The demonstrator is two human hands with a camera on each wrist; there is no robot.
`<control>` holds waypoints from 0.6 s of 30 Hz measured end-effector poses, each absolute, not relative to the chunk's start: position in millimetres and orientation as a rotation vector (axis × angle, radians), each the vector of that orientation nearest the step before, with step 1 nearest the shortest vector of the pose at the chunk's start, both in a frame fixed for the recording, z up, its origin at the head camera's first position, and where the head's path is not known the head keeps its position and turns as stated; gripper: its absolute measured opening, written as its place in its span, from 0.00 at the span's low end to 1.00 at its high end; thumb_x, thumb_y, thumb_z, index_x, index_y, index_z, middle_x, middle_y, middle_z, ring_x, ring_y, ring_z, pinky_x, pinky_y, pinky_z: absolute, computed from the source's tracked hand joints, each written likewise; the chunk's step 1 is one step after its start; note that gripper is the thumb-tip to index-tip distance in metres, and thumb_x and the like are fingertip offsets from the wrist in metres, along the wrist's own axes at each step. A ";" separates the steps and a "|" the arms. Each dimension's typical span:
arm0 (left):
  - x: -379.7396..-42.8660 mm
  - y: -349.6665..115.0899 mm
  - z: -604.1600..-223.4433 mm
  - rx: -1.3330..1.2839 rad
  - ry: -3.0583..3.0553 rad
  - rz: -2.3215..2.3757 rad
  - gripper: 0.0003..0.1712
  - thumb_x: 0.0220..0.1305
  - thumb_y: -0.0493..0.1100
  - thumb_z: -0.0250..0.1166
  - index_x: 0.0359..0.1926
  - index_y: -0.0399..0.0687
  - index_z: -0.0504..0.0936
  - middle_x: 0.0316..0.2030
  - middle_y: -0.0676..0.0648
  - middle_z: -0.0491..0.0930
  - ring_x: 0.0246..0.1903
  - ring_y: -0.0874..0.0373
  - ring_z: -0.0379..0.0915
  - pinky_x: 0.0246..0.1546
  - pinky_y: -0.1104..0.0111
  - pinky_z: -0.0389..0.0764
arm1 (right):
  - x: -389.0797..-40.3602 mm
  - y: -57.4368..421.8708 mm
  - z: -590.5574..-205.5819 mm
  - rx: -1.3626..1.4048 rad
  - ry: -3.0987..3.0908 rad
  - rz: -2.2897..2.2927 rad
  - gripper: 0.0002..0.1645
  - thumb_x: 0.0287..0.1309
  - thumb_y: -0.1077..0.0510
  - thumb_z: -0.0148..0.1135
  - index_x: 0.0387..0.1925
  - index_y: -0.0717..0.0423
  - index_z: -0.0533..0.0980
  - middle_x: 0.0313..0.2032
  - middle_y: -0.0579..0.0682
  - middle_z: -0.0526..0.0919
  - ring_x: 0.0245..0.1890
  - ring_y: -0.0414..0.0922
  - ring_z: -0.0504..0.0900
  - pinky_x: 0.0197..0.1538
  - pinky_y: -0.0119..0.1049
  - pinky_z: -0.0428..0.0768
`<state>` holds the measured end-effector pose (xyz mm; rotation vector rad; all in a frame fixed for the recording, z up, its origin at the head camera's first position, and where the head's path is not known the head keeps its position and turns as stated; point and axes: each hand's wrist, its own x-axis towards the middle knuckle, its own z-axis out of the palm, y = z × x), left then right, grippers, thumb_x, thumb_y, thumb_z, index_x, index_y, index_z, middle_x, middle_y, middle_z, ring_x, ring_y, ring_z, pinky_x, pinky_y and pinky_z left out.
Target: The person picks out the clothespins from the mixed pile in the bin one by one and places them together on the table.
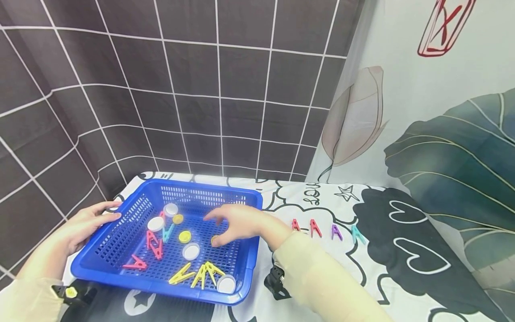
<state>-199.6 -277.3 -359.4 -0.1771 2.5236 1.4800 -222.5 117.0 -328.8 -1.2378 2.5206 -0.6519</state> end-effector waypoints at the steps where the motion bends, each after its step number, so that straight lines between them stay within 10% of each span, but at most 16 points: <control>1: -199.4 -277.5 -359.6 -0.175 2.524 1.479 0.39 0.65 0.53 0.58 0.68 0.37 0.55 0.54 0.25 0.66 0.36 0.51 0.79 0.37 0.57 0.81 | -221.9 114.6 -329.8 -1.243 2.494 -0.624 0.36 0.48 0.43 0.68 0.60 0.47 0.71 0.43 0.46 0.78 0.30 0.35 0.74 0.36 0.30 0.74; 18: -199.2 -277.3 -359.7 -0.190 2.509 1.502 0.40 0.65 0.53 0.59 0.69 0.38 0.55 0.53 0.27 0.68 0.35 0.52 0.80 0.36 0.57 0.81 | -215.7 94.2 -345.9 -1.284 2.357 -0.391 0.37 0.46 0.44 0.69 0.60 0.48 0.71 0.39 0.41 0.79 0.42 0.39 0.76 0.47 0.28 0.71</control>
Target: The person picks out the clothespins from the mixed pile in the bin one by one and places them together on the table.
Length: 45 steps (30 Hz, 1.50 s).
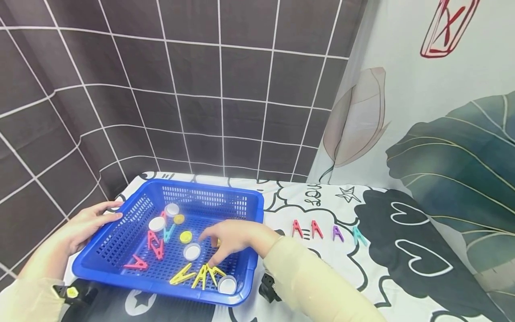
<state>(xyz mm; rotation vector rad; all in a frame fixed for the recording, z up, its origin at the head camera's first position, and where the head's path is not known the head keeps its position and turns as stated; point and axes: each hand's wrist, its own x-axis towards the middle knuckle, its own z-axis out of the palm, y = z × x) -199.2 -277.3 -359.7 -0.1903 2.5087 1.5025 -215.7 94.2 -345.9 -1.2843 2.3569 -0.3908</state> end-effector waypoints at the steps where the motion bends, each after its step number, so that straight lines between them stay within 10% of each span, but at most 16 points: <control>1: -199.1 -277.4 -359.6 -0.190 2.507 1.506 0.40 0.65 0.53 0.59 0.69 0.38 0.55 0.52 0.27 0.69 0.35 0.52 0.80 0.36 0.57 0.81 | -215.8 93.5 -346.5 -1.285 2.355 -0.384 0.37 0.46 0.44 0.69 0.60 0.48 0.71 0.39 0.40 0.78 0.41 0.39 0.75 0.47 0.28 0.71; 23: -199.0 -274.5 -356.7 -0.176 2.483 1.552 0.39 0.65 0.51 0.60 0.68 0.38 0.56 0.49 0.29 0.71 0.34 0.51 0.80 0.35 0.58 0.82 | -210.7 76.2 -367.7 -1.227 2.336 -0.157 0.36 0.46 0.44 0.70 0.58 0.46 0.71 0.27 0.36 0.73 0.28 0.32 0.72 0.35 0.26 0.71; 33: -199.2 -274.0 -357.0 -0.180 2.489 1.545 0.39 0.65 0.51 0.59 0.69 0.38 0.55 0.51 0.28 0.69 0.34 0.52 0.80 0.35 0.58 0.82 | -208.8 71.4 -374.1 -1.144 2.324 -0.037 0.33 0.44 0.46 0.73 0.55 0.43 0.73 0.45 0.42 0.78 0.45 0.36 0.74 0.52 0.32 0.71; 45: -198.2 -273.0 -357.4 -0.187 2.494 1.547 0.39 0.65 0.52 0.59 0.68 0.38 0.55 0.51 0.28 0.70 0.34 0.52 0.80 0.35 0.59 0.82 | -208.4 67.3 -381.3 -1.123 2.300 -0.002 0.33 0.43 0.46 0.74 0.52 0.41 0.71 0.36 0.39 0.76 0.38 0.35 0.74 0.50 0.34 0.73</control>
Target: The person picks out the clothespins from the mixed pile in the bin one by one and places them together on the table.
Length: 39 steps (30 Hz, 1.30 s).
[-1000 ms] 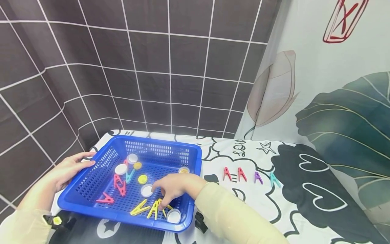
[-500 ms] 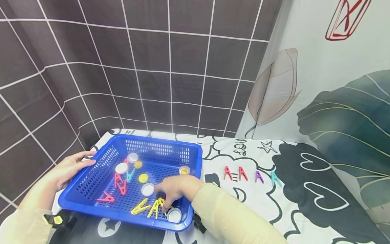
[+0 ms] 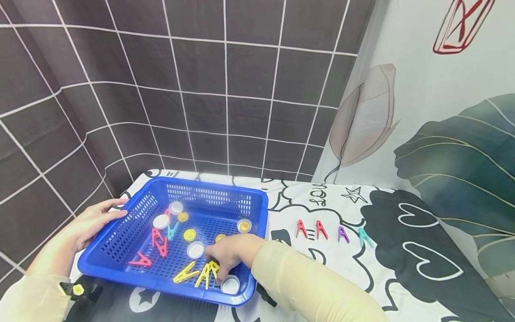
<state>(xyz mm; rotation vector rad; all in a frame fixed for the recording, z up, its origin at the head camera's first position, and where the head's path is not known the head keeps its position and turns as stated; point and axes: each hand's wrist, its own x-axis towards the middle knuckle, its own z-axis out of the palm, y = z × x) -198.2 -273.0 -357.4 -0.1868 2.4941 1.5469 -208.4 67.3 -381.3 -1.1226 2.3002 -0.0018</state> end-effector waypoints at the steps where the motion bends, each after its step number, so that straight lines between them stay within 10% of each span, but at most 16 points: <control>1: -198.4 -272.8 -357.2 -0.185 2.498 1.546 0.39 0.65 0.52 0.59 0.68 0.38 0.56 0.51 0.28 0.70 0.34 0.52 0.80 0.35 0.58 0.82 | -208.1 67.1 -381.1 -1.118 2.299 -0.004 0.33 0.43 0.45 0.74 0.52 0.40 0.71 0.36 0.39 0.76 0.37 0.35 0.74 0.49 0.34 0.73; 39: -197.7 -273.0 -361.5 -0.197 2.538 1.509 0.38 0.66 0.52 0.57 0.69 0.39 0.55 0.55 0.25 0.65 0.36 0.51 0.79 0.36 0.58 0.81 | -207.0 66.9 -375.8 -1.313 2.327 -0.139 0.33 0.45 0.51 0.70 0.54 0.49 0.69 0.26 0.38 0.71 0.28 0.34 0.71 0.34 0.25 0.71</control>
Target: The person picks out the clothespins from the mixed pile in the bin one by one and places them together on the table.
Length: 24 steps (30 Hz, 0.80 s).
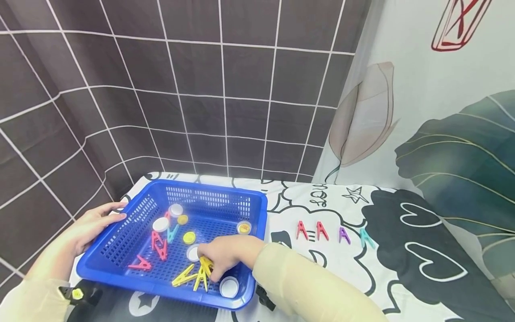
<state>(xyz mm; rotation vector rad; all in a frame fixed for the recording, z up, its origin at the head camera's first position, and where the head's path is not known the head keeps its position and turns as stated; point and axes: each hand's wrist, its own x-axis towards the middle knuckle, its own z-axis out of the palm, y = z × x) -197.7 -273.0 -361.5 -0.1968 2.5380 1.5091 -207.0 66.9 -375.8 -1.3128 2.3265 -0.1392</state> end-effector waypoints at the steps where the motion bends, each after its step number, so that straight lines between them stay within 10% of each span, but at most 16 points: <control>1: -197.6 -272.9 -361.7 -0.197 2.533 1.514 0.38 0.66 0.52 0.57 0.69 0.40 0.55 0.55 0.25 0.66 0.36 0.51 0.79 0.36 0.58 0.81 | -207.2 67.9 -374.9 -1.309 2.326 -0.164 0.33 0.45 0.52 0.70 0.54 0.49 0.68 0.26 0.38 0.71 0.28 0.34 0.71 0.34 0.25 0.71; 24: -196.9 -274.4 -361.8 -0.185 2.529 1.515 0.37 0.66 0.52 0.57 0.69 0.39 0.55 0.53 0.26 0.68 0.36 0.51 0.79 0.36 0.57 0.81 | -210.1 91.1 -353.0 -1.287 2.378 -0.513 0.35 0.46 0.48 0.69 0.58 0.45 0.68 0.25 0.35 0.74 0.24 0.31 0.72 0.29 0.26 0.71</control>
